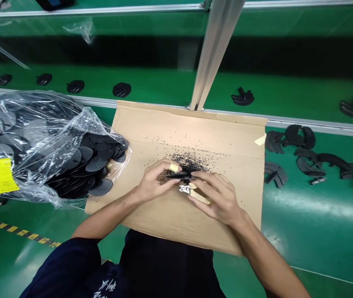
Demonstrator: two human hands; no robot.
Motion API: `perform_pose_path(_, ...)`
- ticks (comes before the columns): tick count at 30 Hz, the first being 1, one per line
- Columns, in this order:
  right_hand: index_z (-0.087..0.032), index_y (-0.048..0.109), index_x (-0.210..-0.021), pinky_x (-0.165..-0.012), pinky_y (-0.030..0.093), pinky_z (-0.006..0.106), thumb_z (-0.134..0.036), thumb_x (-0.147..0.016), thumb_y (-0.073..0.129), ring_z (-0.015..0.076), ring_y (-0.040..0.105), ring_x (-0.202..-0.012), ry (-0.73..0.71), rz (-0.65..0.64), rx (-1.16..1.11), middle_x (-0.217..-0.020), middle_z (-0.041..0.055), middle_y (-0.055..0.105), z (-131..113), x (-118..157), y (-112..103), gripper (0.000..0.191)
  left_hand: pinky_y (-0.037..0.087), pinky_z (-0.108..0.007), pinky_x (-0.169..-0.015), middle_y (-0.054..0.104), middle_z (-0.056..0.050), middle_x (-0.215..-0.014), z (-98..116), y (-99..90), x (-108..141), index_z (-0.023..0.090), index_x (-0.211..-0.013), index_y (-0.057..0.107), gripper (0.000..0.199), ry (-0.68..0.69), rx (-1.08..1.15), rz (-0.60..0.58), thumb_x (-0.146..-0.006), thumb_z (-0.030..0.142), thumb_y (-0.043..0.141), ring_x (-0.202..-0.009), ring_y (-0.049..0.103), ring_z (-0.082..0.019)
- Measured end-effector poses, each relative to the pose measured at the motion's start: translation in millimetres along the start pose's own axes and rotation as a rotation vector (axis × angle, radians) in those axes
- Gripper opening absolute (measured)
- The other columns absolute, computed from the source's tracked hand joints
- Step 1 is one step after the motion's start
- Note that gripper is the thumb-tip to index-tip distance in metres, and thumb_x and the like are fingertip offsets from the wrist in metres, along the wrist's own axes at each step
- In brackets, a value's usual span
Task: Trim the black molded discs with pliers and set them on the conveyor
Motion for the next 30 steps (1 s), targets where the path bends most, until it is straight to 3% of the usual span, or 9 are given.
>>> perform_pose_path(2, -0.02, 0.064, -0.117, -0.068, 0.057, 0.036, -0.026, -0.086, 0.076, 0.0213, 0.07, -0.088, -0.053, -0.019, 0.072, -0.116, 0.0135, 0.073, -6.7, 0.4, 2.7, 0.033, 0.058, -0.032, -0.083, 0.071, -0.009, -0.102, 3.0, 4.9, 0.4, 0.017, -0.114, 0.067, 0.022, 0.074, -0.146, -0.067, -0.092, 0.015, 0.067, -0.095, 0.068, -0.017)
perform_pose_path(4, -0.019, 0.064, -0.118, -0.07, 0.058, 0.036, -0.027, -0.087, 0.075, 0.0218, 0.07, -0.092, -0.062, -0.012, -0.032, -0.117, 0.014, 0.072, -10.0, 0.0, 0.1, 0.033, 0.058, -0.031, -0.082, 0.07, -0.009, -0.105, 1.5, 8.5, 0.9, 0.019, -0.118, 0.068, 0.027, 0.083, -0.203, -0.118, -0.095, 0.011, 0.058, -0.097, 0.067, -0.017)
perform_pose_path(8, -0.02, 0.065, -0.125, -0.077, 0.062, 0.038, -0.026, -0.089, 0.071, 0.0227, 0.07, -0.099, 0.07, 0.104, -0.274, -0.115, 0.0129, 0.07, 3.4, -1.3, -18.9, 0.037, 0.058, -0.031, -0.084, 0.07, -0.009, -0.105, -3.1, 6.6, -0.2, 0.019, -0.116, 0.071, 0.026, 0.0, -0.09, -0.11, -0.094, 0.011, 0.059, -0.099, 0.067, -0.017)
perform_pose_path(12, -0.022, 0.066, -0.126, -0.079, 0.062, 0.04, -0.019, -0.086, 0.074, 0.023, 0.071, -0.095, 0.175, 0.135, -0.102, -0.107, 0.01, 0.073, 21.8, -1.5, -30.9, 0.041, 0.058, -0.029, -0.085, 0.072, -0.009, -0.103, -2.3, 4.4, -1.2, 0.017, -0.111, 0.073, 0.02, -0.033, 0.035, -0.084, -0.092, 0.014, 0.066, -0.097, 0.069, -0.016)
perform_pose_path(18, -0.017, 0.063, -0.124, -0.075, 0.062, 0.037, -0.02, -0.088, 0.074, 0.0215, 0.071, -0.09, 0.037, 0.021, -0.013, -0.105, 0.0118, 0.073, 19.4, -1.3, -21.7, 0.038, 0.059, -0.028, -0.082, 0.074, -0.01, -0.102, -3.5, 4.9, -0.1, 0.017, -0.109, 0.074, 0.018, -0.055, 0.121, -0.079, -0.092, 0.021, 0.07, -0.094, 0.07, -0.016)
perform_pose_path(30, -0.015, 0.062, -0.128, -0.072, 0.06, 0.035, -0.023, -0.091, 0.07, 0.0208, 0.069, -0.086, 0.009, -0.011, 0.084, -0.104, 0.0125, 0.074, 15.2, 1.6, -18.5, 0.039, 0.061, -0.026, -0.079, 0.076, -0.01, -0.099, 1.8, 5.0, -1.4, 0.018, -0.109, 0.076, 0.019, -0.018, 0.13, -0.083, -0.092, 0.016, 0.07, -0.092, 0.073, -0.015)
Point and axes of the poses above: each hand's wrist, its own x-axis away from the middle knuckle, its own y-axis out of the palm, z = x × y, the point moved 8 cm from there along -x, towards the middle knuckle
